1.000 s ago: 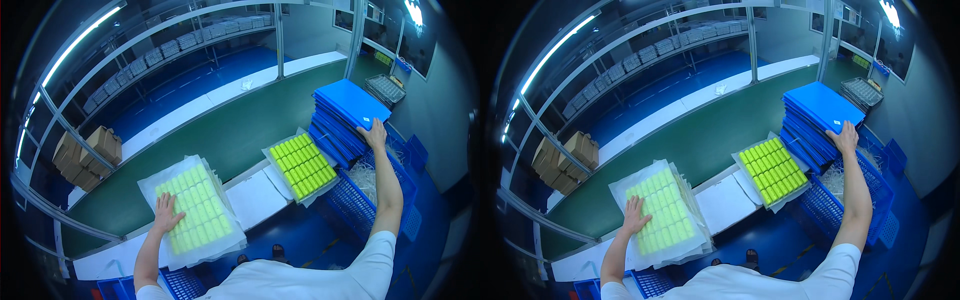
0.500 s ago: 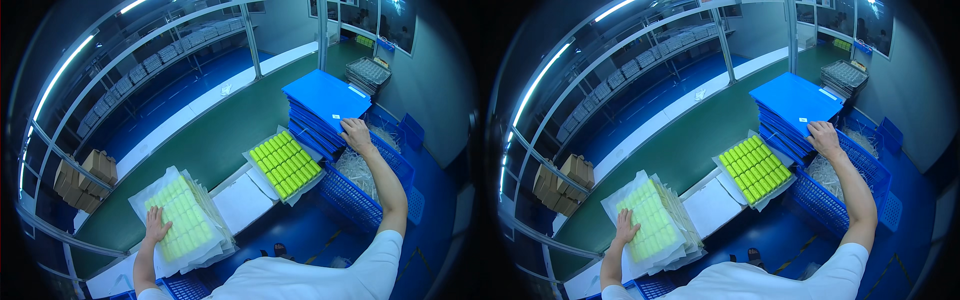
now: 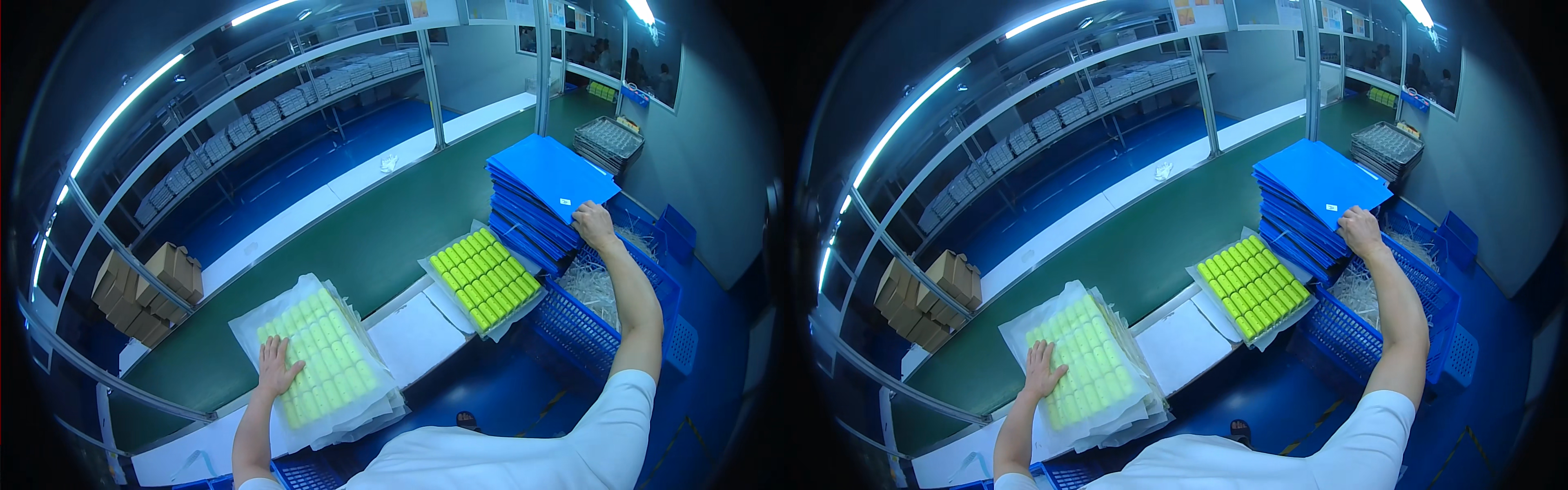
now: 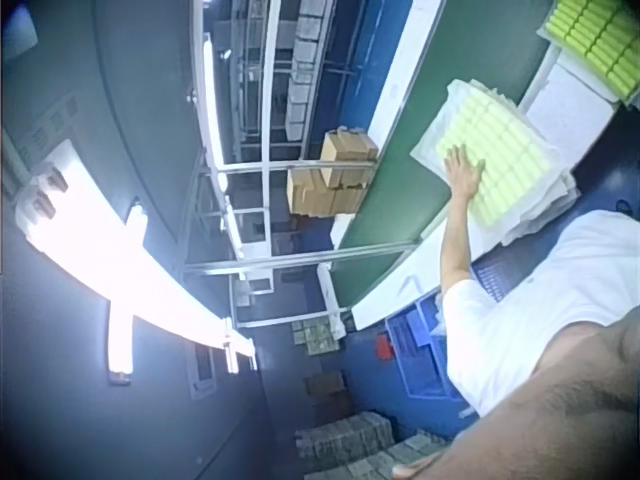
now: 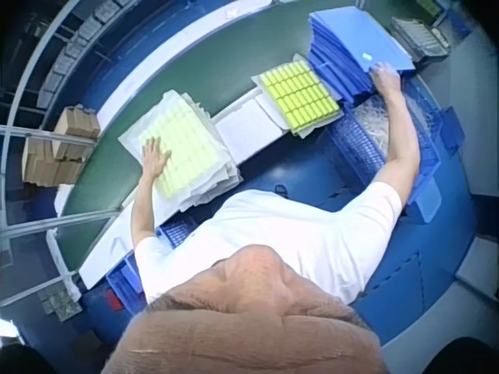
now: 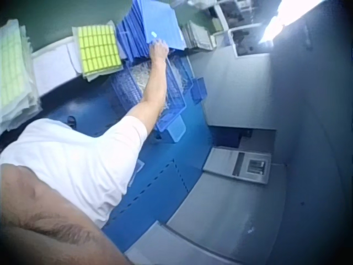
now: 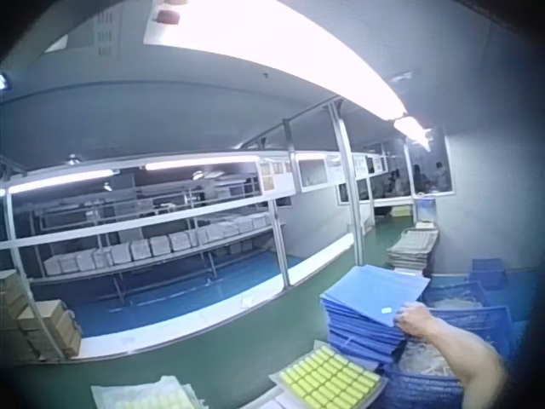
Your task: The person wraps trays of yellow cylindrical batteries in white tissue paper and places them into blue plastic crates. They repeatedly pick up trays, wrap them, and stack them in the crates, occasionally moving between the conveyor belt and the crates.
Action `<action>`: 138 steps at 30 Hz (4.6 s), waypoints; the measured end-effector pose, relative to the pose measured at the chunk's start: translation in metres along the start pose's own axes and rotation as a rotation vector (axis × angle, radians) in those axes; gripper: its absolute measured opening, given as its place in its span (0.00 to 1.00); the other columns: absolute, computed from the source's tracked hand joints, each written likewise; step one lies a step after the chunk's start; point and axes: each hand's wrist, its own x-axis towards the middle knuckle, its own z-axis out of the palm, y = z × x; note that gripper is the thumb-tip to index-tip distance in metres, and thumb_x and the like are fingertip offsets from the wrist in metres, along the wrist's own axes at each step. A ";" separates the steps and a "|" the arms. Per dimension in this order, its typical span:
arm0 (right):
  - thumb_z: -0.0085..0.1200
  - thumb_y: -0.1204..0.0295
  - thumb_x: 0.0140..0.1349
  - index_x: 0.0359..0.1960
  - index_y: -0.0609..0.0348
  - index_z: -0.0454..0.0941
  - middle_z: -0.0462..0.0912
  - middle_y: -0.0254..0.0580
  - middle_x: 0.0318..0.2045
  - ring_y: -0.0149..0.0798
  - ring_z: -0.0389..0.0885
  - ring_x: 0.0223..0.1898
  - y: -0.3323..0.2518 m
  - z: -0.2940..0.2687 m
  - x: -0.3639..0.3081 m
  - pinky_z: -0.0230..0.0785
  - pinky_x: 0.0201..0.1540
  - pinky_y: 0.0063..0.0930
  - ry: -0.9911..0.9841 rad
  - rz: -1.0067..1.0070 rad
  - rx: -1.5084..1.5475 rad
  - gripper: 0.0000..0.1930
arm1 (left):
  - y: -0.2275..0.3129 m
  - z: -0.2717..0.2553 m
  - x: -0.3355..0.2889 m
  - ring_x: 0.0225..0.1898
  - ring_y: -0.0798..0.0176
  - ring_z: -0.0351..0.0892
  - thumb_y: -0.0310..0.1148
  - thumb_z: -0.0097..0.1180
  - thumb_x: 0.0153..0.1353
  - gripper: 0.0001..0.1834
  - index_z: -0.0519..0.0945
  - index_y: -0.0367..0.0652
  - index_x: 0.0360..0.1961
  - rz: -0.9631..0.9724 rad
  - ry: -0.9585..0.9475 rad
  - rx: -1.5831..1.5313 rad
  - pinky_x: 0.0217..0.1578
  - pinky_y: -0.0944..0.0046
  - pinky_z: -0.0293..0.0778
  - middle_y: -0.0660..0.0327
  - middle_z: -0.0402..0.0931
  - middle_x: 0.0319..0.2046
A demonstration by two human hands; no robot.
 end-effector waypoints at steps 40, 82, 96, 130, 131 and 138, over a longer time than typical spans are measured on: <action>0.58 0.69 0.41 0.25 0.65 0.83 0.85 0.59 0.31 0.57 0.85 0.36 0.009 -0.010 0.052 0.79 0.43 0.47 -0.454 0.069 -0.121 0.12 | -0.009 0.007 -0.005 0.76 0.46 0.44 0.67 0.48 0.62 0.46 0.62 0.45 0.71 -0.049 0.051 -0.015 0.74 0.45 0.38 0.47 0.54 0.72; 0.56 0.77 0.65 0.54 0.73 0.75 0.83 0.42 0.45 0.31 0.81 0.45 -0.340 -0.172 0.070 0.72 0.51 0.23 0.054 0.010 1.561 0.17 | 0.141 -0.120 0.048 0.56 0.59 0.76 0.47 0.52 0.72 0.30 0.64 0.37 0.65 0.067 0.452 -2.061 0.57 0.54 0.73 0.54 0.73 0.59; 0.55 0.80 0.65 0.56 0.67 0.73 0.80 0.44 0.51 0.38 0.78 0.52 -0.474 -0.114 -0.010 0.69 0.58 0.33 0.195 0.487 2.198 0.18 | 0.138 -0.076 0.037 0.42 0.63 0.83 0.40 0.55 0.70 0.21 0.77 0.32 0.53 -0.175 0.310 -1.891 0.47 0.62 0.77 0.55 0.82 0.44; 0.60 0.46 0.59 0.64 0.61 0.70 0.63 0.53 0.70 0.53 0.53 0.74 -0.570 -0.041 -0.033 0.46 0.73 0.55 -0.220 -0.395 0.814 0.38 | -0.045 0.046 -0.040 0.63 0.52 0.69 0.32 0.42 0.73 0.30 0.52 0.39 0.73 -0.487 0.353 -1.508 0.61 0.56 0.68 0.45 0.63 0.65; 0.59 0.44 0.59 0.65 0.60 0.70 0.62 0.52 0.70 0.53 0.53 0.74 -0.573 -0.030 -0.028 0.46 0.73 0.54 -0.271 -0.381 0.796 0.39 | -0.044 0.047 -0.039 0.61 0.53 0.70 0.32 0.40 0.74 0.29 0.53 0.39 0.73 -0.486 0.366 -1.516 0.61 0.56 0.68 0.46 0.65 0.64; 0.54 0.42 0.62 0.67 0.58 0.68 0.60 0.50 0.72 0.50 0.50 0.75 -0.581 0.003 -0.001 0.43 0.74 0.55 -0.403 -0.554 0.827 0.39 | -0.039 0.042 -0.040 0.58 0.54 0.73 0.40 0.42 0.75 0.29 0.56 0.38 0.71 -0.561 0.262 -1.469 0.57 0.57 0.72 0.47 0.67 0.61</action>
